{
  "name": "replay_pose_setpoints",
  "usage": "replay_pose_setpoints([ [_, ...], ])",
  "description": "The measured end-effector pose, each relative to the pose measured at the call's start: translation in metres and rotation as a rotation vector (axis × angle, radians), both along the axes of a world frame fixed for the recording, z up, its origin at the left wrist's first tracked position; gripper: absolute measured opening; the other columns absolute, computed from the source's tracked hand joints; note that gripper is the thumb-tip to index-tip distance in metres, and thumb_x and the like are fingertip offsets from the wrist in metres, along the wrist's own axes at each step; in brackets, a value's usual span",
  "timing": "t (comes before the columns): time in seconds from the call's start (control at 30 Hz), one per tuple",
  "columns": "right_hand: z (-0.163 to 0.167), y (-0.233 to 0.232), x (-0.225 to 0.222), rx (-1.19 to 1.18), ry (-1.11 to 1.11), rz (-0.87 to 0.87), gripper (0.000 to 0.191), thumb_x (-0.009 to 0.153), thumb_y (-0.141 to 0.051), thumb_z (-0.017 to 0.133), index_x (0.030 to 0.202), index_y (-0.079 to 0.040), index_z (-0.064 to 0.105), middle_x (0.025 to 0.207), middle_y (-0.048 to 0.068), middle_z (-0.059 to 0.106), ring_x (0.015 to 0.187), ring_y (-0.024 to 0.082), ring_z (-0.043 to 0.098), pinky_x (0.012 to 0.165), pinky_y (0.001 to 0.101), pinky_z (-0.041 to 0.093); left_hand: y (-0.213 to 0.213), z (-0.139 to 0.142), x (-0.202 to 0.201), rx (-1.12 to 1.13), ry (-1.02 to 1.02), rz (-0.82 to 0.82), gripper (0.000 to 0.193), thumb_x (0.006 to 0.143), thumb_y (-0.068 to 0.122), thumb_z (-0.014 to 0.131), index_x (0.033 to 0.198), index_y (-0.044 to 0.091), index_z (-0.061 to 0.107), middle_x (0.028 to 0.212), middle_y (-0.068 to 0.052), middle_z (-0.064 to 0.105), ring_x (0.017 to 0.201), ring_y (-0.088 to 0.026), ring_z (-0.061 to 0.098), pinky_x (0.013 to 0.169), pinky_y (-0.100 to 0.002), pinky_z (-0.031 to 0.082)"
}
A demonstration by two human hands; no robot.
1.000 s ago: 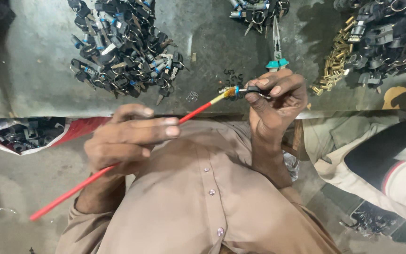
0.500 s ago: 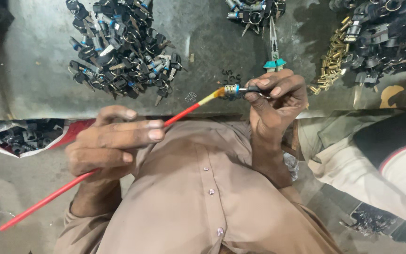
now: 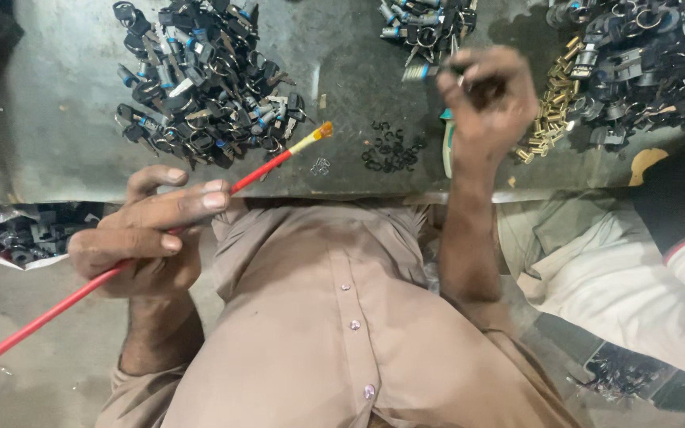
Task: The person repeatedly picks up small metal keys from a pile on a metal table and applies a yellowish substance to the key heads using a red-handled brush. The person holds each key in the left hand and brushes the substance with the right hand, then returns the key to the pile. The process is repeated for multiple keys throughout the clip.
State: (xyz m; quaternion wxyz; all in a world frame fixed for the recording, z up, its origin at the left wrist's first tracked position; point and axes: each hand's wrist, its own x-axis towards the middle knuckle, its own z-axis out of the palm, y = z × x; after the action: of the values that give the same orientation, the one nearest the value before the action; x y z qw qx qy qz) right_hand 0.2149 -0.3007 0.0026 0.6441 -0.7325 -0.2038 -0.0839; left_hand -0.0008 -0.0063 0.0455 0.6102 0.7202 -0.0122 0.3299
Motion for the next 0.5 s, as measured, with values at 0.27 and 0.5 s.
replay_pose_setpoints([
  [0.27, 0.008, 0.035, 0.022, -0.220, -0.242, 0.074, 0.017, 0.106, -0.010, 0.081, 0.118, -0.012, 0.069, 0.125, 0.005, 0.068, 0.113, 0.020, 0.066, 0.101, 0.0330, 0.058, 0.007, -0.022, -0.006, 0.024, -0.140, 0.293, 0.029, 0.096, 0.002, 0.073, 0.103, 0.007, 0.045, 0.097, -0.020, 0.074, 0.092, -0.028, 0.077, 0.089, -0.043, 0.063],
  [0.5, -0.018, 0.101, -0.016, -0.765, -0.383, 0.579, 0.041, 0.081, -0.023, 0.088, 0.117, -0.009, 0.073, 0.122, 0.011, 0.064, 0.112, 0.032, 0.060, 0.095, 0.0475, 0.048, 0.016, -0.018, -0.013, 0.041, -0.112, 0.330, 0.037, 0.104, 0.002, 0.077, 0.113, 0.011, 0.042, 0.103, -0.016, 0.072, 0.092, -0.019, 0.079, 0.091, -0.033, 0.065],
])
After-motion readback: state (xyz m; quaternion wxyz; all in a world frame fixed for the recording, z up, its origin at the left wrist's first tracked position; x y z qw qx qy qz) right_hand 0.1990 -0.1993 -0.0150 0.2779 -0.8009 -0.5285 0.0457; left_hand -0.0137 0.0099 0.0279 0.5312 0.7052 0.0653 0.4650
